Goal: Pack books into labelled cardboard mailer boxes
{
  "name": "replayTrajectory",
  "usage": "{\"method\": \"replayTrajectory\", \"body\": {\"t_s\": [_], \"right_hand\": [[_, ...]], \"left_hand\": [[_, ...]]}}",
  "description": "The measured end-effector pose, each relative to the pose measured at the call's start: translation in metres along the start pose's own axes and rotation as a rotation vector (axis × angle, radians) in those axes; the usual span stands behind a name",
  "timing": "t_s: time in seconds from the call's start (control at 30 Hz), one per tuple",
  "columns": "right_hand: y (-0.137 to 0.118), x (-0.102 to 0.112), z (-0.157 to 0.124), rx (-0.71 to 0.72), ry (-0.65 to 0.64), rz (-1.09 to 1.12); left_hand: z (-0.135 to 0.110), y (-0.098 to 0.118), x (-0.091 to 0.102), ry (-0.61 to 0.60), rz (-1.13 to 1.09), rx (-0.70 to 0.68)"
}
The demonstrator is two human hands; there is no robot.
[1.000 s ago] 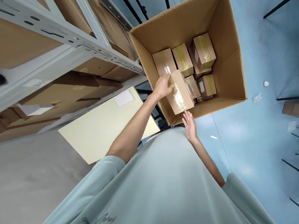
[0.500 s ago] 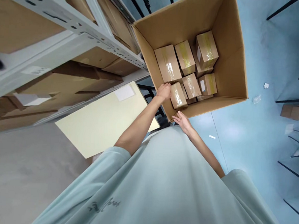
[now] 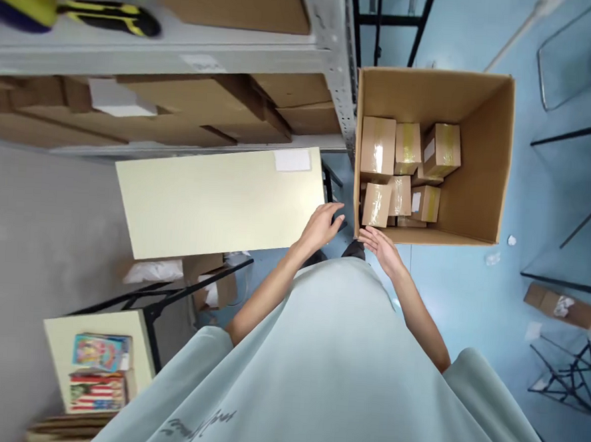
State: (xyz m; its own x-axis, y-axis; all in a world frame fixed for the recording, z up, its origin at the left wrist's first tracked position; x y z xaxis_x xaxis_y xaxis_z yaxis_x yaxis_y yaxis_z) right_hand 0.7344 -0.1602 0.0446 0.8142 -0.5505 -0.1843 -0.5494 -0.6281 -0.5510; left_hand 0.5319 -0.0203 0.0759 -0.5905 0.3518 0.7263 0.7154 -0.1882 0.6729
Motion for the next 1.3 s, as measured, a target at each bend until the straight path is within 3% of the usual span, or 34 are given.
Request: {"method": "replayTrajectory", "body": {"t_s": [0.17, 0.33, 0.5, 0.63, 0.77, 0.97, 1.1, 1.3], "right_hand": [[-0.015, -0.070, -0.035, 0.139, -0.123, -0.127], [-0.012, -0.167, -0.088, 0.279, -0.269, -0.252], [0.018, -0.276, -0.139, 0.396, -0.391, -0.396], [0.064, -0.362, -0.173, 0.465, -0.519, -0.498], [0.124, -0.441, -0.211, 0.475, -0.682, -0.623], [0.211, -0.543, -0.259, 0.410, -0.930, -0.824], [0.273, -0.610, -0.269, 0.306, -1.067, -0.958], [0.370, -0.716, -0.292, 0.126, -1.266, -1.158]], "left_hand": [[-0.051, -0.010, 0.054, 0.228, -0.198, -0.010], [-0.125, -0.034, 0.140, 0.530, -0.371, 0.008], [-0.224, -0.086, 0.229, 0.887, -0.491, 0.089], [-0.309, -0.140, 0.279, 1.115, -0.498, 0.165], [-0.391, -0.189, 0.307, 1.293, -0.472, 0.287], [-0.485, -0.255, 0.318, 1.576, -0.493, 0.454], [-0.532, -0.294, 0.327, 1.630, -0.472, 0.642], [-0.609, -0.348, 0.355, 1.721, -0.356, 0.935]]}}
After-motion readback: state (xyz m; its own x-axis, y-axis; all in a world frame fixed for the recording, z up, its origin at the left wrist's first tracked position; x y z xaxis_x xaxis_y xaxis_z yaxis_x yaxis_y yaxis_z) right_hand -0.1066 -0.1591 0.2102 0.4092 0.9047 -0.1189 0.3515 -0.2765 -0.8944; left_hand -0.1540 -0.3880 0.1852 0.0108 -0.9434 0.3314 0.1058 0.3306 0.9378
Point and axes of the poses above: each hand's wrist, its own z-axis towards the middle knuckle, its own x-axis out of the back of the hand, y = z × x, the point moved 3 cm from there along z, towards the middle knuckle, and after that the axes turned 12 degrees about y, right-handed, at the moved point
